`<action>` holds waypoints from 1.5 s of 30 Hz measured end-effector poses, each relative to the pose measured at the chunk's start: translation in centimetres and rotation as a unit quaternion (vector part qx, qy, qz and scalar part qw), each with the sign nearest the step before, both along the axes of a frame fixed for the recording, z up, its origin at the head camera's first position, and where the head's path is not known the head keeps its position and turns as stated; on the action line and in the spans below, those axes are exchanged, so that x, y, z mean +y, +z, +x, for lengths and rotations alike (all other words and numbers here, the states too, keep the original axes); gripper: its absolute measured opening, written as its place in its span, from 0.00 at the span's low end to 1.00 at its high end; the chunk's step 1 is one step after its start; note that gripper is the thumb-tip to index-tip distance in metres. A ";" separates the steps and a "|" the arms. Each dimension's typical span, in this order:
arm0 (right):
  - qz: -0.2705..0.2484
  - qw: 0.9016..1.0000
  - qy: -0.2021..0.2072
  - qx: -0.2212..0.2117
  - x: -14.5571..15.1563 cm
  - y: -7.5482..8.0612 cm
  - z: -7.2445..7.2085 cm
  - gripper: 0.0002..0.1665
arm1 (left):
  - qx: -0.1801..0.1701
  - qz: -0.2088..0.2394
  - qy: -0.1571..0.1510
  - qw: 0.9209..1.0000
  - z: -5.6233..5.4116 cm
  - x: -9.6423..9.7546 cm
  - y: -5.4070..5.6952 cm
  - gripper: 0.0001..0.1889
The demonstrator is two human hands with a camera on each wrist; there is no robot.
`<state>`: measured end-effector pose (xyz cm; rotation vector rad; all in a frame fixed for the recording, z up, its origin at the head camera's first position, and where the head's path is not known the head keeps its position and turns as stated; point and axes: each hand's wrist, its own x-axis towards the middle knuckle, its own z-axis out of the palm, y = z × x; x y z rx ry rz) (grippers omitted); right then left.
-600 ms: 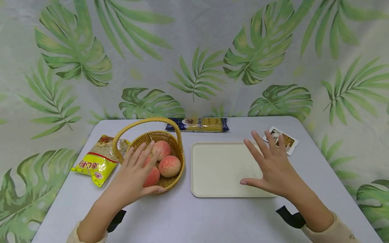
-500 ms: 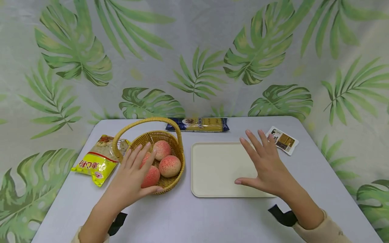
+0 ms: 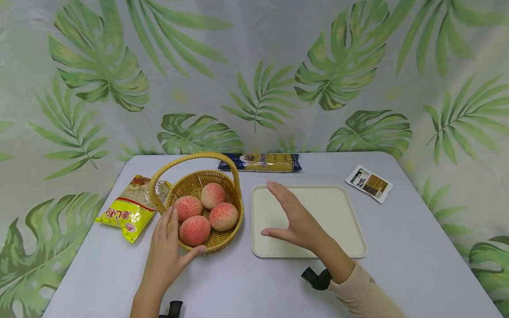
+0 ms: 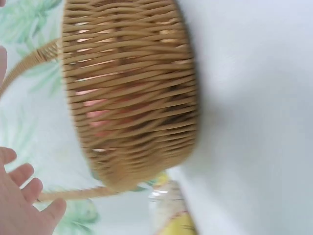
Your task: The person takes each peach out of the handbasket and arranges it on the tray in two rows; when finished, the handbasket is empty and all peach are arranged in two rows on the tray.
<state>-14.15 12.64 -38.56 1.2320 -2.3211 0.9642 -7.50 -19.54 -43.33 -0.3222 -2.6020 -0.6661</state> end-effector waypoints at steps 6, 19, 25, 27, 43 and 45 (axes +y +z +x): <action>-0.015 0.999 0.013 -0.035 -2.2 -2.2 -0.9 0.52 | -0.057 0.078 0.054 0.994 0.8 0.0 -1.6 0.57; -0.013 0.994 -0.005 -0.112 -4.6 -5.1 -1.7 0.51 | -0.118 0.145 0.088 0.978 1.0 0.1 -3.2 0.54; -0.011 0.993 -0.006 -0.114 -5.4 -5.9 -2.0 0.49 | -0.132 0.154 0.087 0.975 1.0 0.1 -3.2 0.52; -0.012 0.993 -0.004 -0.118 -5.7 -6.1 -2.1 0.49 | -0.134 0.154 0.087 0.975 1.0 0.1 -3.1 0.52; 0.018 0.984 -0.006 -0.179 -8.2 -6.5 -3.3 0.47 | -0.148 0.164 0.093 0.971 1.1 0.1 -3.1 0.52; 0.027 0.983 -0.005 -0.183 -8.5 -6.5 -3.5 0.47 | -0.147 0.166 0.092 0.971 1.0 0.2 -3.1 0.52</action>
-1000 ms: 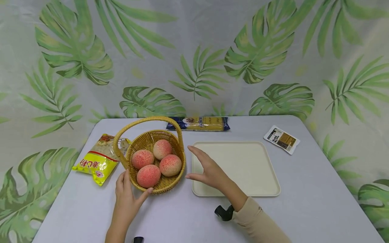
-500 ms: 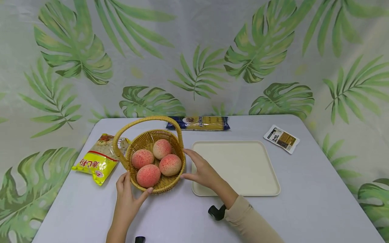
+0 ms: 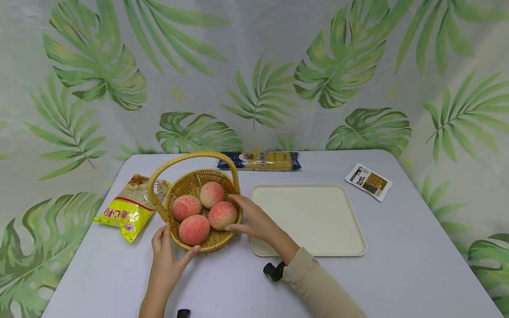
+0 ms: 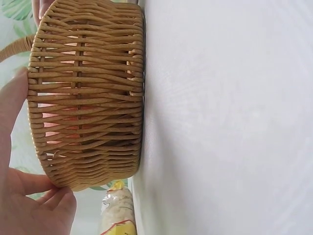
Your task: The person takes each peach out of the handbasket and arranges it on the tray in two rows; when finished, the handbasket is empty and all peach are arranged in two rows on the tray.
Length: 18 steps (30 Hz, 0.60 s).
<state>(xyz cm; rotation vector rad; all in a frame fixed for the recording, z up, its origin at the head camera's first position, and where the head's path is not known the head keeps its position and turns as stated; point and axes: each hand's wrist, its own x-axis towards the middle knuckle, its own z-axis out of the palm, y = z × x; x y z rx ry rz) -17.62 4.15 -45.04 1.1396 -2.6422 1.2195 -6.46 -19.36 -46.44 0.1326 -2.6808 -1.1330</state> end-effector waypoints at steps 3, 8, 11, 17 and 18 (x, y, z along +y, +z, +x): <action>0.014 1.000 0.004 -0.006 -0.4 0.0 -0.3 0.48 | -0.003 0.004 0.002 1.000 0.0 0.0 0.0 0.52; 0.039 0.998 0.011 -0.041 -1.0 0.4 -0.7 0.49 | -0.008 0.015 0.009 1.000 -0.1 0.0 -0.2 0.53; 0.062 0.997 0.013 -0.054 -1.2 0.7 -1.2 0.49 | -0.011 0.028 0.015 0.999 -0.1 -0.1 -0.3 0.54; 0.100 0.993 0.024 -0.058 -1.5 1.2 -1.8 0.47 | 0.000 0.047 0.024 0.999 -0.1 -0.1 -0.8 0.53; 0.104 0.992 0.025 -0.060 -1.6 1.2 -1.9 0.47 | 0.003 0.048 0.025 0.999 -0.1 -0.1 -0.8 0.53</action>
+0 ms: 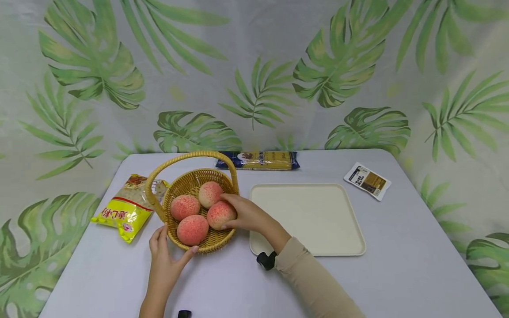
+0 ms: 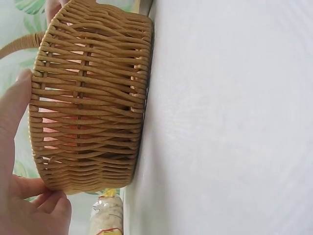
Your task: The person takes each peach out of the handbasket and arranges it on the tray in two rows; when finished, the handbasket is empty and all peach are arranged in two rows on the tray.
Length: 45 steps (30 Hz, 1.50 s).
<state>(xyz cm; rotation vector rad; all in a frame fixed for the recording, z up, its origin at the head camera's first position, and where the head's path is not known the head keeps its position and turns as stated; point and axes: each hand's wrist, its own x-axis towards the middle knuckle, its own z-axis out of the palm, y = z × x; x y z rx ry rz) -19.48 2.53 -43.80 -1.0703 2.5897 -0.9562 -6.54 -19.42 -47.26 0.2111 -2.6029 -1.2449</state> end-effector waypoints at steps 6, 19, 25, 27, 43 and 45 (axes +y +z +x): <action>0.023 1.000 0.015 0.002 -0.7 0.2 -0.4 0.43 | 0.005 0.005 0.005 1.000 0.0 -0.2 0.0 0.52; 0.019 0.999 0.019 0.024 -1.2 0.1 -0.1 0.35 | 0.017 0.014 0.008 1.000 -0.2 -0.1 -0.4 0.51; -0.015 0.998 0.016 0.056 -0.9 -0.1 0.1 0.34 | 0.020 0.036 -0.002 0.999 -0.3 0.0 -0.4 0.51; -0.028 0.997 0.014 0.065 -0.8 0.0 0.2 0.35 | 0.020 0.048 -0.004 0.999 -0.3 0.1 -0.4 0.51; -0.170 0.975 -0.036 0.140 2.9 3.3 2.4 0.37 | 0.007 0.069 -0.002 0.998 -0.4 0.1 -0.5 0.52; -0.184 0.969 -0.051 0.154 4.0 3.5 2.4 0.38 | 0.006 0.070 -0.003 0.997 -0.4 0.1 -0.5 0.52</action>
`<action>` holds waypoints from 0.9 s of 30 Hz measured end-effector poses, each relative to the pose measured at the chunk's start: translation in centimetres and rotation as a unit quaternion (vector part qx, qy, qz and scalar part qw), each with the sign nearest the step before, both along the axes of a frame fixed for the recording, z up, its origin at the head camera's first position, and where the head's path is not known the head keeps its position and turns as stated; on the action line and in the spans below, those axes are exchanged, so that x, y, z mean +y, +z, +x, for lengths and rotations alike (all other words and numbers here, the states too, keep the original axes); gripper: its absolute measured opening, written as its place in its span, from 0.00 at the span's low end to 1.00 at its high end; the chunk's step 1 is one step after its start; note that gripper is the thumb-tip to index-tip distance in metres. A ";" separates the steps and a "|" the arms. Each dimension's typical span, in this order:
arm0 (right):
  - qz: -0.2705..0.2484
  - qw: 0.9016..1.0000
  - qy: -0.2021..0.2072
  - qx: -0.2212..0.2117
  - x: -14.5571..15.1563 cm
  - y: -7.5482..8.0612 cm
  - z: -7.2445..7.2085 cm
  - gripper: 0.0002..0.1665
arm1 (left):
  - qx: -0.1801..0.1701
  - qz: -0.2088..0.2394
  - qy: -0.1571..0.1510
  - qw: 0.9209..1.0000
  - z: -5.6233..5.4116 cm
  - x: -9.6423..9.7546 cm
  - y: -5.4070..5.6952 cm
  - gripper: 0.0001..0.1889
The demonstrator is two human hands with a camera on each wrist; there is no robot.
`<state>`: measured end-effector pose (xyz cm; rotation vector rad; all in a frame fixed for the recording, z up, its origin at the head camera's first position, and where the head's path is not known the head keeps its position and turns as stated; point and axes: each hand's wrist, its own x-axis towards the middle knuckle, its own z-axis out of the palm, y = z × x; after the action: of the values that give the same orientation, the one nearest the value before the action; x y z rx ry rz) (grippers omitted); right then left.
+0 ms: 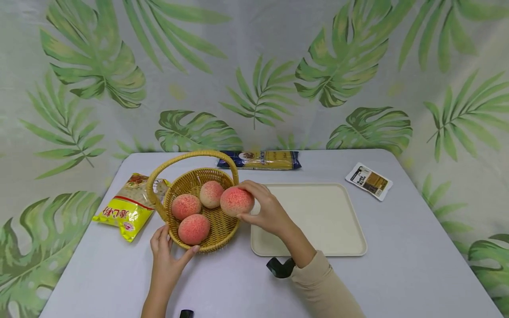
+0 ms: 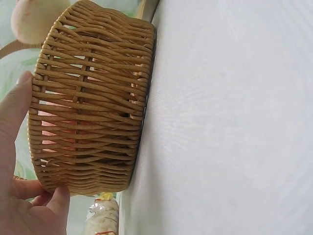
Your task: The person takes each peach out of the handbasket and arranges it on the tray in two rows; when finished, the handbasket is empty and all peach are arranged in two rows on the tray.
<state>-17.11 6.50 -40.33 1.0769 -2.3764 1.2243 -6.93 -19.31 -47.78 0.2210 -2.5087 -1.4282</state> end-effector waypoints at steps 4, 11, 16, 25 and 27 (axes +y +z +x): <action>-0.017 0.999 -0.047 0.003 2.3 -0.3 -0.3 0.39 | -0.001 0.003 -0.001 1.000 0.0 0.0 0.0 0.53; -0.044 0.990 -0.113 -0.069 5.8 -3.3 -2.4 0.38 | -0.001 0.010 -0.003 1.000 0.0 0.0 0.0 0.53; -0.033 0.980 -0.155 -0.117 7.1 -5.7 -3.5 0.37 | 0.001 0.009 -0.004 1.000 0.0 0.0 0.0 0.53; -0.031 0.974 -0.168 -0.151 7.3 -7.8 -4.8 0.37 | 0.003 0.005 -0.002 1.000 -0.1 0.0 -0.2 0.53; -0.026 0.974 -0.167 -0.149 7.2 -7.9 -5.0 0.37 | 0.004 0.006 -0.002 1.000 -0.1 -0.1 -0.3 0.53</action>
<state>-22.13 13.72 -48.25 0.4739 -2.5863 1.3875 -7.02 -19.37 -48.04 0.2116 -2.4968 -1.4435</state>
